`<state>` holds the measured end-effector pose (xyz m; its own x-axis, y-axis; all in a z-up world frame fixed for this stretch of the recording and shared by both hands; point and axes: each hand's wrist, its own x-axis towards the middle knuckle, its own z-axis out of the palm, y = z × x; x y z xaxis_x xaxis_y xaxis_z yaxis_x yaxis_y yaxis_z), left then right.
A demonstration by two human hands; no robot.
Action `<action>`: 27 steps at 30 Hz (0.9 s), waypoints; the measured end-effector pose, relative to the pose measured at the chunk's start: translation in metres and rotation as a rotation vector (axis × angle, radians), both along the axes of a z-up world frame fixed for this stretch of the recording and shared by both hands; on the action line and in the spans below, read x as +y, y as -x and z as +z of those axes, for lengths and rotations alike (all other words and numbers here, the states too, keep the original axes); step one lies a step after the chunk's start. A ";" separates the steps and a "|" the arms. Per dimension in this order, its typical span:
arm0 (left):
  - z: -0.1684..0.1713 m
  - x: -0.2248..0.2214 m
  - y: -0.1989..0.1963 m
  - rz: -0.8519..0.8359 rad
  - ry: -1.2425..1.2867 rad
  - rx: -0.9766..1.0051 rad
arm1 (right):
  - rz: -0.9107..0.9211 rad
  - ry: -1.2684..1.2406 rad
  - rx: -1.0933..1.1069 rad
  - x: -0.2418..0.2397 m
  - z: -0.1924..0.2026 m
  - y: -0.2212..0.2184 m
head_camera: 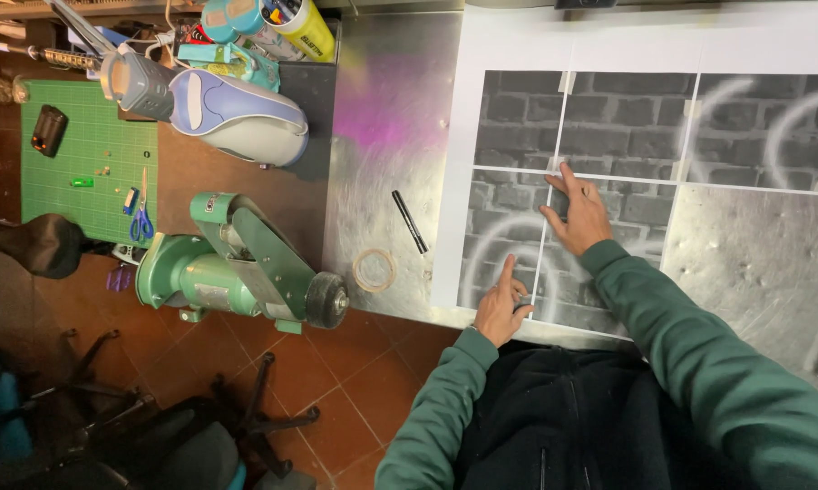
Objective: Arranging and taping multiple printed pattern sheets onto a larger substrate to form a tiled layout.
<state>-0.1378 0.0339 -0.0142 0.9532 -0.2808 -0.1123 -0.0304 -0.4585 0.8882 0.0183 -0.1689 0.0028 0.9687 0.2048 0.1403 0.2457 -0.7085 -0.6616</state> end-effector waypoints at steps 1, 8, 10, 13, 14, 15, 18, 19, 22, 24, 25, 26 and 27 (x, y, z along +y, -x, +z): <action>-0.001 0.000 0.000 0.001 0.001 -0.002 | 0.001 0.001 -0.002 0.000 -0.001 0.002; -0.005 -0.001 0.001 -0.013 -0.010 0.011 | 0.093 0.028 0.035 0.002 0.012 0.009; -0.004 -0.001 0.002 -0.010 -0.019 0.019 | 0.128 0.058 0.030 0.002 0.014 0.010; -0.001 -0.001 0.006 0.010 -0.061 -0.027 | 0.150 0.128 0.013 0.003 0.008 0.012; 0.001 -0.001 0.006 0.017 -0.071 -0.026 | 0.158 0.209 0.003 0.002 0.006 0.012; 0.003 0.000 0.006 0.024 -0.081 -0.024 | 0.165 0.290 -0.006 0.002 0.004 0.012; 0.007 0.006 0.009 0.059 -0.101 -0.040 | 0.271 0.283 -0.090 0.001 -0.002 0.013; 0.010 0.012 0.009 0.060 -0.100 -0.041 | 0.271 0.284 -0.090 0.002 -0.002 0.013; 0.013 0.034 0.010 0.160 -0.072 -0.027 | 0.288 0.332 -0.116 0.002 -0.002 0.013; 0.006 0.053 0.013 0.548 -0.168 -0.043 | 0.290 0.358 -0.112 0.002 -0.001 0.013; 0.010 0.063 0.012 0.545 -0.168 -0.042 | 0.287 0.358 -0.109 0.002 -0.002 0.013; 0.014 0.074 0.012 0.685 -0.215 -0.127 | 0.293 0.360 -0.114 0.002 -0.003 0.013; 0.018 0.085 0.011 0.824 -0.262 -0.214 | 0.299 0.361 -0.119 0.003 -0.004 0.013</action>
